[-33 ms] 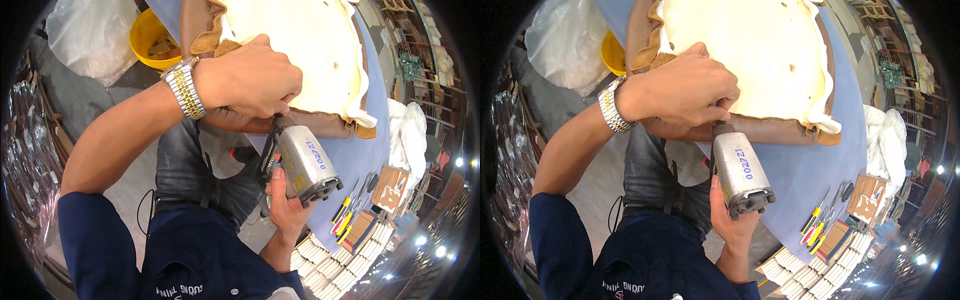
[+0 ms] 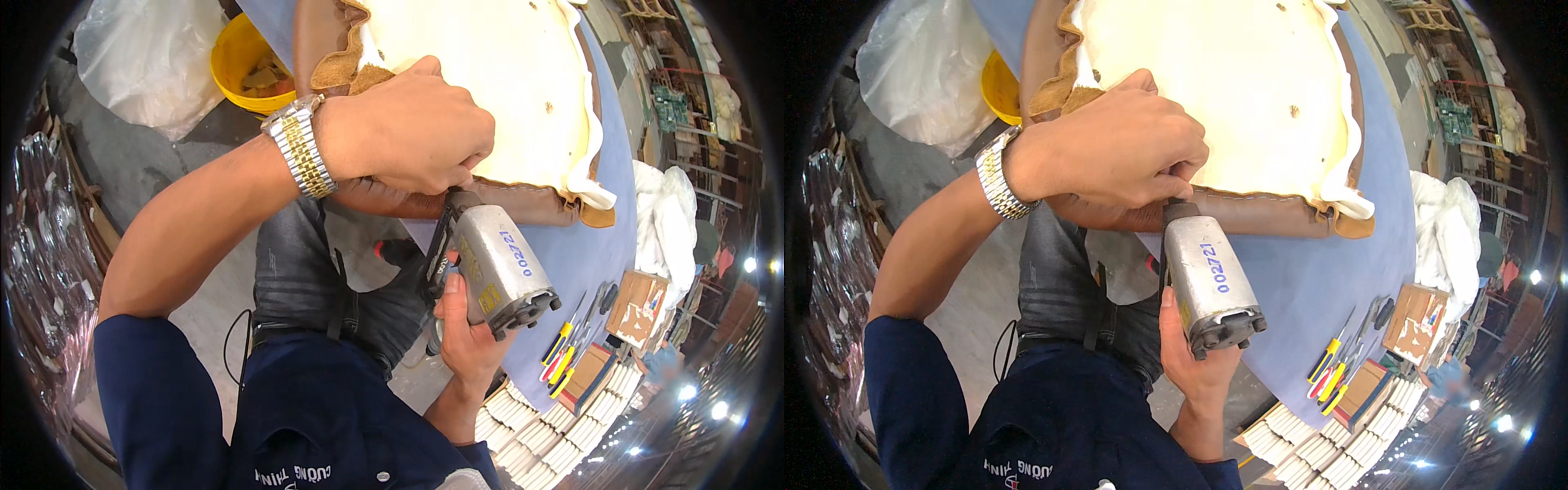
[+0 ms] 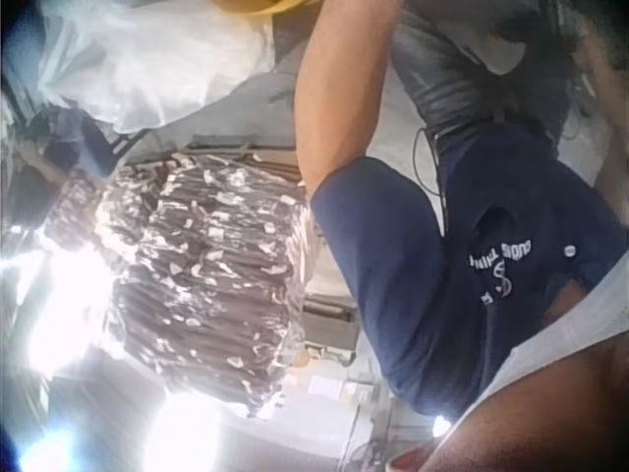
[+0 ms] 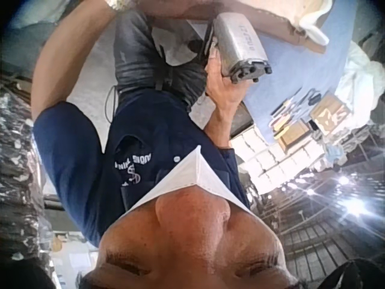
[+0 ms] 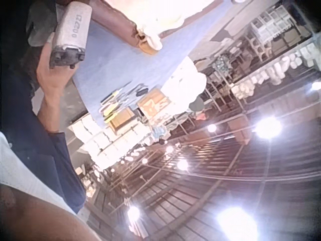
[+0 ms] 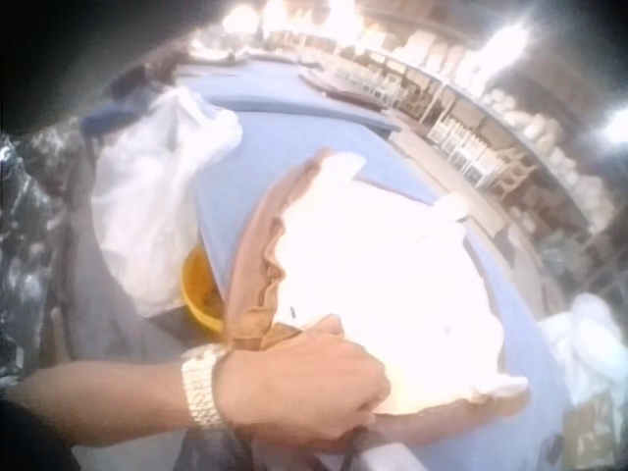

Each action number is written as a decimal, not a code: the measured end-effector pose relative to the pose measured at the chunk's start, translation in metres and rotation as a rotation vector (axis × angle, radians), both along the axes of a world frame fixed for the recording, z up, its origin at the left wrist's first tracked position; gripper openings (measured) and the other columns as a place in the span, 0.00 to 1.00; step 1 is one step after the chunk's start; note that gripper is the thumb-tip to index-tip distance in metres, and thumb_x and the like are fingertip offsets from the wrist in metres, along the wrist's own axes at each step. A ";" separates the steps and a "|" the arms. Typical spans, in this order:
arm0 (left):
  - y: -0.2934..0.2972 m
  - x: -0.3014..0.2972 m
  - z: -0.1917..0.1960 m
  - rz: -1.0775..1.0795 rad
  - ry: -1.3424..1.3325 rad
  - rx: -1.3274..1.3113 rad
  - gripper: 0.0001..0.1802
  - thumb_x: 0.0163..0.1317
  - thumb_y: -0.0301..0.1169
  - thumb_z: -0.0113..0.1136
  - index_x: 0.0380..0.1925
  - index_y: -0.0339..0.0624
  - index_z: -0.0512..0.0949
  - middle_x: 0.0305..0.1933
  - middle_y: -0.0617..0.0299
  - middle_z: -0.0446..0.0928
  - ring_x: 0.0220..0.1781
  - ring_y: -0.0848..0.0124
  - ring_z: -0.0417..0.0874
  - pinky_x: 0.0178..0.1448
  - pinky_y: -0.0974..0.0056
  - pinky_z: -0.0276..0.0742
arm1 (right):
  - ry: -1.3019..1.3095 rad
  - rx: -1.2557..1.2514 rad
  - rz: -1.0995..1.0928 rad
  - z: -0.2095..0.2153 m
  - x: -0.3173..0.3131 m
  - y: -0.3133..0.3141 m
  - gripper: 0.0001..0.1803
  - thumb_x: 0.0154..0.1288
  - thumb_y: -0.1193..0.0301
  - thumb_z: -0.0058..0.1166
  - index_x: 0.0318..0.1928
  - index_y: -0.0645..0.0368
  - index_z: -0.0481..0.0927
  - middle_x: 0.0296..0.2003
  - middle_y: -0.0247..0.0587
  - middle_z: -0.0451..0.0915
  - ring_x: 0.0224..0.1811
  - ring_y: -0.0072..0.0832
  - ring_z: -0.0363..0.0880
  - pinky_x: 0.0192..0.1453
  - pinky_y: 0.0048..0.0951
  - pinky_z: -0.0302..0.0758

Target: The person staples fabric onto a cushion frame using a pneumatic staple gun, trims excess fabric with a utility knife, and adjusts the material to fit the edges. The person flips the cushion to inspect the work and continues securing the fabric around the perimeter.

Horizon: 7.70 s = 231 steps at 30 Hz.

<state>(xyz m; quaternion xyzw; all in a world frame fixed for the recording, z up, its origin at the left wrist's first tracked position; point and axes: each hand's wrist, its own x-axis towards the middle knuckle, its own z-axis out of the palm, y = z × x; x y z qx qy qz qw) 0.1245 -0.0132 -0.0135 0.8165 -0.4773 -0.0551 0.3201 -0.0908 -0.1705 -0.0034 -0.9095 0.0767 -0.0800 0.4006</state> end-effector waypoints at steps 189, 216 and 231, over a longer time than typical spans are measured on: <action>0.051 0.187 0.094 0.996 0.647 -0.892 0.34 0.83 0.56 0.43 0.42 0.37 0.87 0.41 0.63 0.85 0.46 0.75 0.81 0.52 0.63 0.78 | -0.576 1.084 -0.859 0.108 0.195 -0.199 0.40 0.85 0.41 0.33 0.64 0.68 0.78 0.64 0.50 0.79 0.66 0.43 0.76 0.74 0.44 0.69; 0.086 0.235 0.146 0.528 1.251 -0.964 0.29 0.75 0.34 0.61 0.72 0.38 0.69 0.53 0.52 0.84 0.47 0.69 0.85 0.51 0.59 0.85 | 0.065 1.282 -0.653 0.123 0.166 -0.004 0.31 0.79 0.48 0.50 0.71 0.55 0.72 0.65 0.43 0.80 0.64 0.40 0.82 0.66 0.44 0.82; 0.202 0.571 0.231 0.541 0.149 -0.703 0.40 0.76 0.50 0.59 0.80 0.44 0.60 0.81 0.42 0.62 0.81 0.47 0.65 0.80 0.46 0.62 | -0.550 1.610 -0.233 0.229 0.607 0.060 0.29 0.78 0.55 0.53 0.70 0.60 0.72 0.66 0.46 0.78 0.66 0.42 0.78 0.72 0.47 0.76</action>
